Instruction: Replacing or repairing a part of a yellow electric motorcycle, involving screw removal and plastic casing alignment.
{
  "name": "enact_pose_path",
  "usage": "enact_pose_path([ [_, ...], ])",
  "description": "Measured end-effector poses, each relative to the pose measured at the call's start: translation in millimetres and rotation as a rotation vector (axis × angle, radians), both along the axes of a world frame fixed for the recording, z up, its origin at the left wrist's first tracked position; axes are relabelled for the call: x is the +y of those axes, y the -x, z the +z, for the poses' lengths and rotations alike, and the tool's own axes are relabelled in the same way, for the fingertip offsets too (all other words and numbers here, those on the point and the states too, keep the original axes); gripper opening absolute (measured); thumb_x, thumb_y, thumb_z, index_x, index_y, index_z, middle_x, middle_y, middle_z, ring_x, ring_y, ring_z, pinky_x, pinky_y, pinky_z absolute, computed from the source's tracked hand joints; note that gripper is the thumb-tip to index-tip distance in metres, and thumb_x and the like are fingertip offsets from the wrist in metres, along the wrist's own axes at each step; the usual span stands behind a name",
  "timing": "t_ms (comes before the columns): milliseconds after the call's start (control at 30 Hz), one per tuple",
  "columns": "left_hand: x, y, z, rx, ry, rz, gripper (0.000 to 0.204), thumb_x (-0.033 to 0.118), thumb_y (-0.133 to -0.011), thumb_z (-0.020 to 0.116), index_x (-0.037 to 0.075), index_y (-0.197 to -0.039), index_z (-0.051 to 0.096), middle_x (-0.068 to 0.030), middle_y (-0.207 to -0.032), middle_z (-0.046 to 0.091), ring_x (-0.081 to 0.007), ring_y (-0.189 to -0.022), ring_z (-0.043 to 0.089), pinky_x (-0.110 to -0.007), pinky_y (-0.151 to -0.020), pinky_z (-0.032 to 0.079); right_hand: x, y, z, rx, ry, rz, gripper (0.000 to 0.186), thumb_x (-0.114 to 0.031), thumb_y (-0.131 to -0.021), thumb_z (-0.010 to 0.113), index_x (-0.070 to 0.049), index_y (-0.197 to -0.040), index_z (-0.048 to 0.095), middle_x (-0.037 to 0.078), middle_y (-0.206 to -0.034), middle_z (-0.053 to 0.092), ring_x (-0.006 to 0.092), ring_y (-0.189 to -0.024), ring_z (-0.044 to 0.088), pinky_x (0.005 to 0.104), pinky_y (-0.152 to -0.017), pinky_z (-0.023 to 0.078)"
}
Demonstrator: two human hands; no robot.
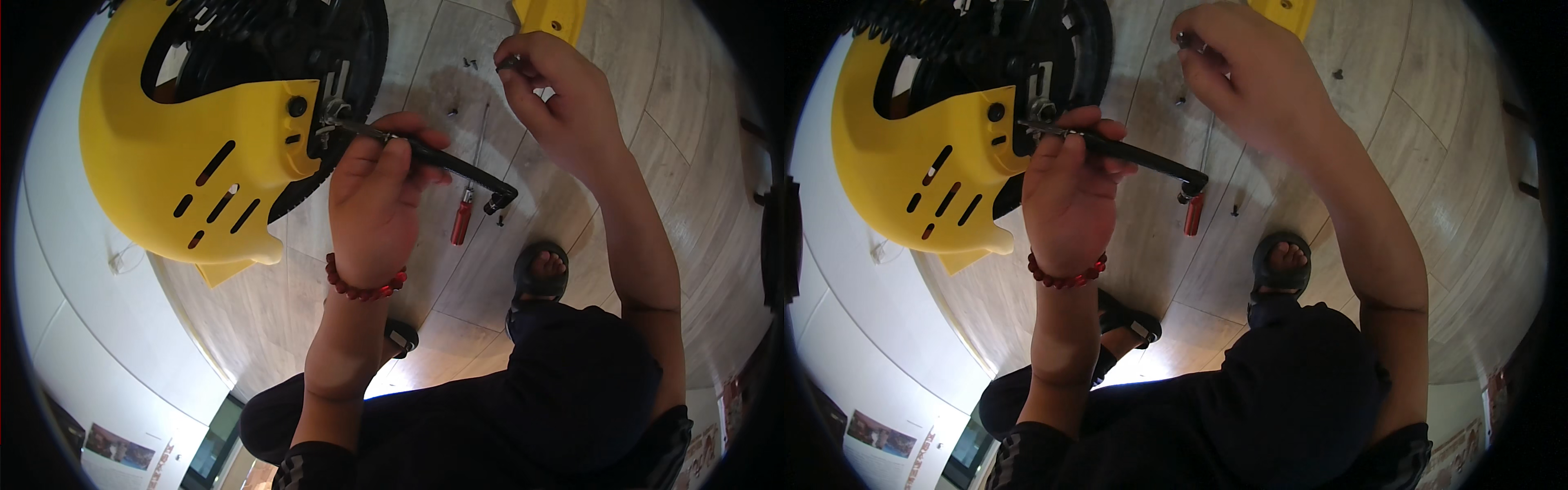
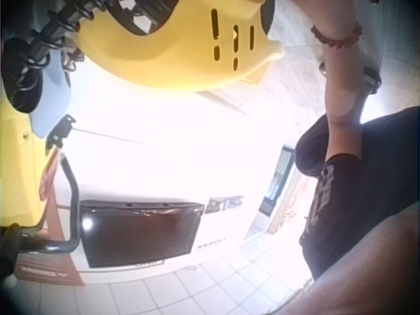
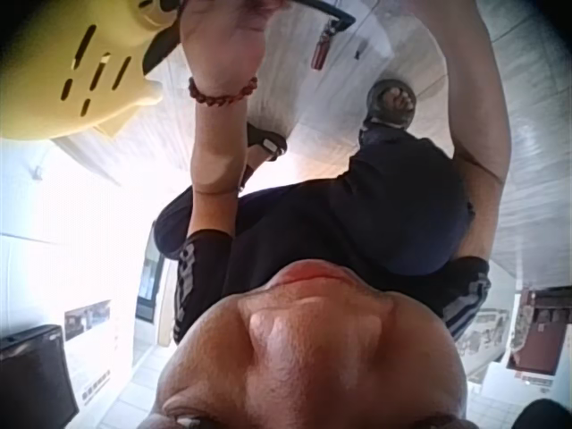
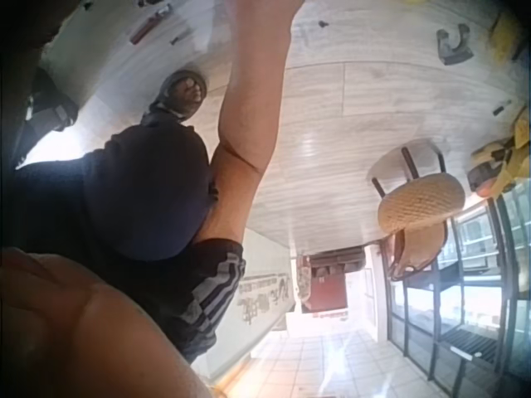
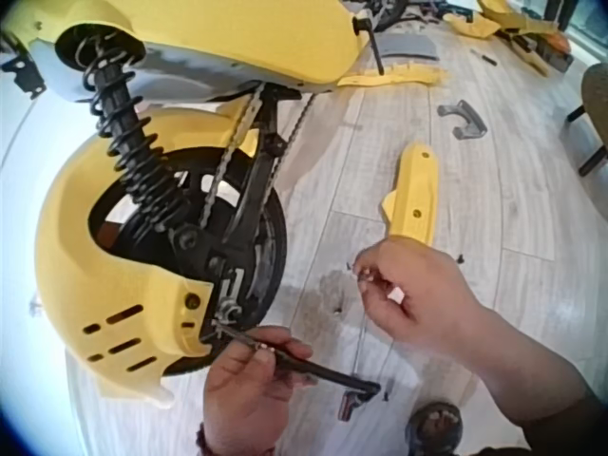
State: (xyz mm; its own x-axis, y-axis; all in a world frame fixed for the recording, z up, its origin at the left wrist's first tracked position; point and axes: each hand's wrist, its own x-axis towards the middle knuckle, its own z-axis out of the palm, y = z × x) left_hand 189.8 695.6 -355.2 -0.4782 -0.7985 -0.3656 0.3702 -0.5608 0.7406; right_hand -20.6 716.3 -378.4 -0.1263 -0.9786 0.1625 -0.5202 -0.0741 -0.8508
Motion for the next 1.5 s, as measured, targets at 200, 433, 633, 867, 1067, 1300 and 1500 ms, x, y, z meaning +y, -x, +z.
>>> enact_pose_path([
  [200,3,6,-7,0.025,0.005,-0.056,0.031,0.010,-0.094,0.042,-0.006,-0.120,0.046,-0.0191,-0.105,0.059,-0.0196,-0.081,0.058,-0.035,-0.078,0.046,6,4,-8,-0.028,-0.168,-0.001,0.013,-0.001,-0.086,0.053,-0.001,-0.099,0.055,0.005,-0.087,0.060,0.0118,-0.077,0.060,0.0249,-0.072,0.048],
  [433,3,11,-7,-0.128,0.110,-0.118,0.029,0.007,-0.093,0.042,-0.005,-0.119,0.048,-0.0168,-0.105,0.060,-0.0158,-0.083,0.059,-0.031,-0.078,0.048,9,-4,-22,-0.187,-0.132,0.003,0.011,-0.006,-0.082,0.052,-0.006,-0.094,0.053,0.007,-0.068,0.052,0.0174,-0.058,0.052,0.0289,-0.057,0.043],
  [633,8,16,-8,-0.451,0.381,-0.145,0.024,0.003,-0.091,0.047,-0.004,-0.113,0.053,-0.0112,-0.103,0.062,-0.0122,-0.088,0.057,-0.024,-0.077,0.047,8,-3,-27,-0.171,-0.101,0.023,0.012,-0.005,-0.082,0.050,-0.006,-0.093,0.053,0.007,-0.067,0.051,0.0172,-0.058,0.051,0.0292,-0.056,0.042],
  [867,8,14,-15,-0.565,0.604,-0.171,0.024,0.003,-0.091,0.049,-0.003,-0.113,0.055,-0.0093,-0.103,0.062,-0.0103,-0.089,0.056,-0.022,-0.078,0.045,8,-3,-29,-0.139,-0.086,0.024,0.012,-0.003,-0.082,0.050,-0.004,-0.093,0.053,0.009,-0.066,0.051,0.0178,-0.056,0.051,0.0296,-0.054,0.042],
  [1067,7,11,-20,-0.614,0.658,-0.140,0.022,0.002,-0.088,0.049,-0.001,-0.109,0.057,-0.0088,-0.094,0.063,-0.0124,-0.082,0.058,-0.024,-0.076,0.046,5,-4,-35,-0.043,-0.166,0.027,0.014,-0.007,-0.082,0.051,-0.003,-0.095,0.054,0.013,-0.071,0.057,0.0265,-0.063,0.058,0.0356,-0.059,0.044],
  [1300,13,14,-13,-0.579,0.336,-0.277,0.024,0.005,-0.092,0.043,-0.002,-0.112,0.054,-0.0025,-0.084,0.057,-0.0089,-0.080,0.053,-0.023,-0.076,0.042,14,9,-128,0.456,-0.706,0.036,0.020,-0.017,-0.082,0.054,-0.002,-0.094,0.055,0.018,-0.087,0.061,0.0355,-0.081,0.059,0.0414,-0.071,0.047],
  [1500,18,12,-27,-0.606,0.349,-0.345,0.026,0.005,-0.092,0.041,-0.002,-0.116,0.046,-0.0046,-0.080,0.056,-0.0106,-0.075,0.055,-0.024,-0.073,0.044,25,-1,-131,0.451,-0.645,-0.031,0.023,-0.020,-0.084,0.050,-0.004,-0.099,0.058,0.017,-0.089,0.062,0.0339,-0.086,0.060,0.0407,-0.073,0.048],
])
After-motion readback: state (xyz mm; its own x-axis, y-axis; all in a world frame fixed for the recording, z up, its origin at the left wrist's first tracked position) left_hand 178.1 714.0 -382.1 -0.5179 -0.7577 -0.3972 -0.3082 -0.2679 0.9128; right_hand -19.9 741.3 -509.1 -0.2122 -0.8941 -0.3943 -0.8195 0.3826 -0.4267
